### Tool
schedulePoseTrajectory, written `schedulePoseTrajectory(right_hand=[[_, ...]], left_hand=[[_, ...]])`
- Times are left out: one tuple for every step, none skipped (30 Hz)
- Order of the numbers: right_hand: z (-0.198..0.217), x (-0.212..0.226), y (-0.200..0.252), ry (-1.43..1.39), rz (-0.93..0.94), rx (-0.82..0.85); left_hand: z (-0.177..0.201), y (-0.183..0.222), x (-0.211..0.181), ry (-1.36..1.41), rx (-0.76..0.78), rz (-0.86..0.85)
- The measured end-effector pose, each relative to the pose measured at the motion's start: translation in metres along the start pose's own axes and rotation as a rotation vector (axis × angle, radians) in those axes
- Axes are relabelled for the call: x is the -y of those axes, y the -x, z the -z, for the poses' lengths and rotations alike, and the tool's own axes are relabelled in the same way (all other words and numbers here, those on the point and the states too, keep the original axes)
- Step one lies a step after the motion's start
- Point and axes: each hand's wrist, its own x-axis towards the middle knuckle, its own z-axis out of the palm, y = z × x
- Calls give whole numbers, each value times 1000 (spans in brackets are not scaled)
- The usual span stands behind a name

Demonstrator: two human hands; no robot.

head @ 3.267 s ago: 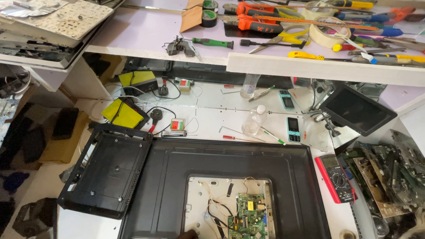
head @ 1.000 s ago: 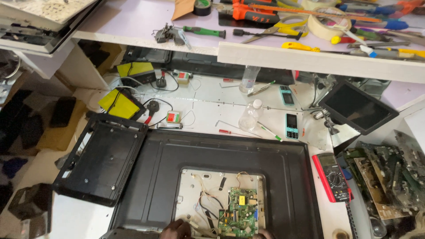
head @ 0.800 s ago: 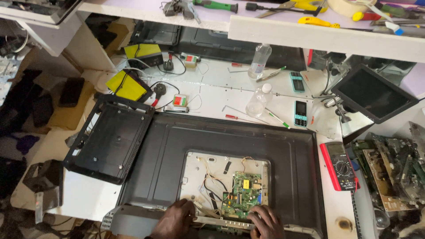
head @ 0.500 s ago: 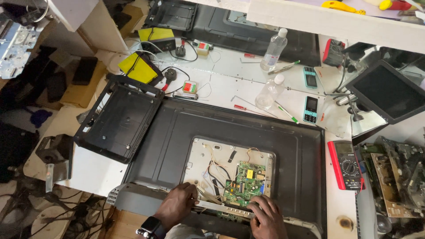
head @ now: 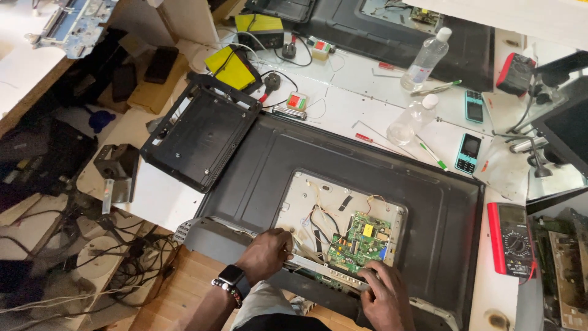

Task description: Reconnecting internal wire harnesses to a circuit board and installing a metal cover/bracket inside a television.

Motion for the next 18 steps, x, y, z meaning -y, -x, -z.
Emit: schedulePoseTrajectory(right_hand=[[-2, 0, 0, -1, 7, 1], [-3, -1, 1, -8, 5, -2], [-5, -2, 2, -15, 2, -6], [-4, -1, 3, -13, 2, -8], [-4, -1, 3, -9, 19, -29], [-3, 0, 3, -5, 32, -49], [-3, -1, 0, -3, 28, -52], [-4, -1, 1, -10, 4, 4], [-5, -2, 2, -17, -21, 60], [-4, -1, 3, -17, -27, 62], [-3, 1, 4, -16, -7, 42], [-3, 2, 2, -13, 15, 16], [-3, 2, 1, -11, 9, 10], [-3, 4, 1, -21, -6, 22], [-2, 4, 2, -32, -22, 33], [-3, 5, 2, -32, -36, 25], [-4, 6, 1, -24, -22, 14], [-4, 7, 2, -15, -19, 1]], left_hand=[[-1, 1, 3, 1, -6, 4], [-2, 1, 5, -7, -2, -4], [-4, 0, 7, -15, 2, -12], [-5, 1, 8, -15, 1, -15], [-6, 1, 9, -23, -30, -57], [-6, 1, 9, -30, -58, -99], [-3, 0, 8, -30, -56, -104], [-3, 1, 7, -4, -44, -82], [-3, 1, 7, 23, -31, -60], [-4, 1, 7, 24, -25, -62], [-5, 1, 8, -10, -14, -52], [-6, -1, 10, -47, -7, -47], [-4, -1, 8, -49, -4, -54], [-2, -1, 5, -33, 8, -37], [0, 0, 2, -18, 20, -19], [0, 0, 3, -23, 30, -31], [0, -1, 3, -30, 27, -35], [1, -3, 3, -38, 32, -45]])
